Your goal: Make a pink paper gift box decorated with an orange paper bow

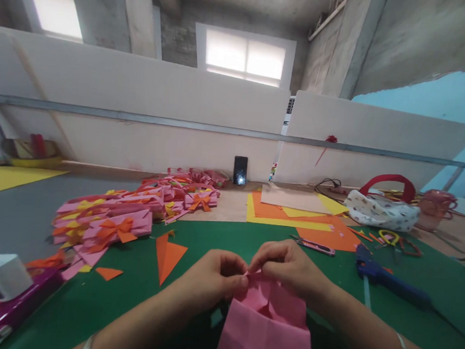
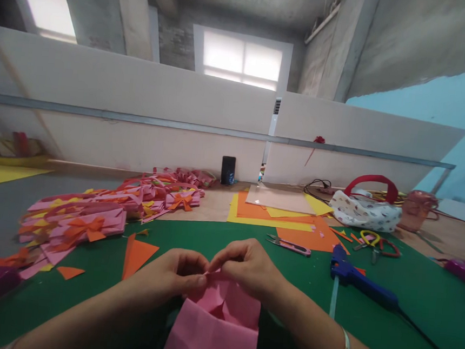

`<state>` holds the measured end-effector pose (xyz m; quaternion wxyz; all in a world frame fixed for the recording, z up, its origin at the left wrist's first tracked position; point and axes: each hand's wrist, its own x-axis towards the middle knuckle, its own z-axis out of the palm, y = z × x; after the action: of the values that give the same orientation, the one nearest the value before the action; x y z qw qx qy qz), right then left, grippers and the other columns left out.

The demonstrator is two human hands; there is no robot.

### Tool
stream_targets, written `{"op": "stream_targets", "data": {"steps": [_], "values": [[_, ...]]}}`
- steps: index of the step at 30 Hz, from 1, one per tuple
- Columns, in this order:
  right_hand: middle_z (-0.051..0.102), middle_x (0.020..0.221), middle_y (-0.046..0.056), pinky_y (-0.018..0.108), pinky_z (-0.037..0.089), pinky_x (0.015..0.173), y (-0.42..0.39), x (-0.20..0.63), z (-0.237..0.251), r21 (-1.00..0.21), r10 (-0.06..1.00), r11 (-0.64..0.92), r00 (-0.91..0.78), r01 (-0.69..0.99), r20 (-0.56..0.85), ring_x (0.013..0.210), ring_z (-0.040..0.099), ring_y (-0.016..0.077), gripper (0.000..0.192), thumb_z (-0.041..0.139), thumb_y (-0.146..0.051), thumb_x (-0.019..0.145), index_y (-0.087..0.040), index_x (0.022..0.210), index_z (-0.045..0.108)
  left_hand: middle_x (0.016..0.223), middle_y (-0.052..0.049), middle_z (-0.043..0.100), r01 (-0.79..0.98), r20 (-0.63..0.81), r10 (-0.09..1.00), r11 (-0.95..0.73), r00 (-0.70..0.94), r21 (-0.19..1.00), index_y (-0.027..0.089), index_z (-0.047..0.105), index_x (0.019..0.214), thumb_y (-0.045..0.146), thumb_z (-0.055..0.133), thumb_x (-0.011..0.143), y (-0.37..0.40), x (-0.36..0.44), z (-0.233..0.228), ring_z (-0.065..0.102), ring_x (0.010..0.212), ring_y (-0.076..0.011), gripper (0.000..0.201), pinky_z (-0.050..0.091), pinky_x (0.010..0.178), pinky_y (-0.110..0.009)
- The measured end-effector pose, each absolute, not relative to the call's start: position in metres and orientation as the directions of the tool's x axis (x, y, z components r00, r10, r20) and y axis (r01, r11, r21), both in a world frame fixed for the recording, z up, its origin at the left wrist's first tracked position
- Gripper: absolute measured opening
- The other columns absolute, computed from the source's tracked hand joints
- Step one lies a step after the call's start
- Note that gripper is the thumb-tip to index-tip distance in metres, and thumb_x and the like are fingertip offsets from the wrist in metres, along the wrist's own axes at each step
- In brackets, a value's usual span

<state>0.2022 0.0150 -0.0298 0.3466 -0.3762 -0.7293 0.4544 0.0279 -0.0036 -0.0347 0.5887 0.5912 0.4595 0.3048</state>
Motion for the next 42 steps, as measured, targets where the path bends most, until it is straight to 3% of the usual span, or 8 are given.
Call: {"op": "stream_targets", "data": {"steps": [4,7,14,18,22,29,35,42], "values": [[0.061,0.064,0.0,0.018,0.04,0.051,0.014,0.201,-0.029,-0.899,0.867,0.342,-0.46,0.274,0.189,0.057,0.053,0.0084,0.033,0.048,-0.002,0.06,-0.019,0.068,0.074,0.058,-0.002,0.059,0.192,-0.169,0.891,0.094,0.422,0.977,0.01,0.063,0.072,0.038,0.062,0.065,-0.003,0.027,-0.037,0.046,0.051,-0.0082,0.028,0.032,0.052,-0.022],[0.061,0.068,0.0,0.019,0.04,0.054,0.012,0.201,-0.027,-0.867,0.849,0.392,-0.485,0.308,0.211,0.063,0.054,0.0098,0.039,0.046,0.0,0.06,-0.021,0.073,0.075,0.053,0.0,0.056,0.179,-0.129,0.905,0.059,0.406,0.982,0.011,0.062,0.064,0.033,0.06,0.065,-0.001,0.026,-0.04,0.043,0.049,-0.0078,0.022,0.029,0.05,-0.021],[0.065,0.081,0.002,0.021,0.041,0.06,0.01,0.202,-0.021,-0.918,0.881,0.258,-0.463,0.302,0.096,0.07,0.055,0.0117,0.021,0.057,-0.02,0.074,-0.018,0.092,0.069,0.049,0.003,0.052,0.165,-0.119,0.923,0.062,0.366,0.984,0.012,0.059,0.063,0.034,0.062,0.064,0.001,0.025,-0.045,0.04,0.044,-0.007,0.022,0.027,0.046,-0.021],[0.06,0.065,0.001,0.018,0.034,0.049,0.01,0.2,-0.022,-0.912,0.903,0.196,-0.43,0.361,0.024,0.057,0.048,0.0081,0.016,0.054,-0.024,0.077,-0.012,0.071,0.064,0.054,0.001,0.054,0.198,-0.119,0.928,0.05,0.353,0.979,0.009,0.063,0.07,0.036,0.062,0.065,-0.001,0.026,-0.042,0.044,0.049,-0.0084,0.028,0.031,0.049,-0.022],[0.058,0.06,-0.001,0.016,0.03,0.045,0.01,0.2,-0.024,-0.908,0.907,0.137,-0.418,0.396,-0.045,0.052,0.045,0.0068,0.011,0.053,-0.017,0.072,-0.012,0.068,0.061,0.055,0.001,0.054,0.23,-0.135,0.933,0.058,0.333,0.971,0.009,0.064,0.072,0.033,0.063,0.064,-0.004,0.028,-0.037,0.045,0.052,-0.0092,0.026,0.031,0.049,-0.021],[0.058,0.058,-0.001,0.018,0.033,0.048,0.009,0.198,-0.027,-0.841,0.906,0.285,-0.417,0.46,0.079,0.053,0.046,0.008,0.013,0.05,-0.013,0.069,-0.013,0.064,0.062,0.055,0.0,0.058,0.258,-0.166,0.938,0.086,0.304,0.962,0.01,0.065,0.069,0.033,0.06,0.063,-0.008,0.032,-0.03,0.048,0.051,-0.0097,0.025,0.033,0.049,-0.02],[0.06,0.058,-0.001,0.02,0.036,0.051,0.003,0.193,-0.024,-0.732,0.895,0.414,-0.39,0.542,0.217,0.056,0.051,0.01,0.013,0.051,-0.011,0.067,-0.015,0.062,0.062,0.044,0.002,0.054,0.18,-0.13,0.954,0.082,0.271,0.98,0.013,0.059,0.053,0.027,0.059,0.058,-0.009,0.036,-0.032,0.045,0.043,-0.0087,0.015,0.031,0.044,-0.021],[0.06,0.057,-0.001,0.019,0.034,0.048,0.002,0.195,-0.017,-0.767,0.906,0.376,-0.379,0.52,0.188,0.055,0.05,0.0096,0.012,0.054,-0.014,0.069,-0.014,0.062,0.064,0.043,0.003,0.051,0.114,-0.073,0.974,0.049,0.215,0.992,0.013,0.058,0.053,0.024,0.058,0.058,-0.009,0.038,-0.034,0.043,0.041,-0.0077,0.012,0.032,0.043,-0.02]]}}
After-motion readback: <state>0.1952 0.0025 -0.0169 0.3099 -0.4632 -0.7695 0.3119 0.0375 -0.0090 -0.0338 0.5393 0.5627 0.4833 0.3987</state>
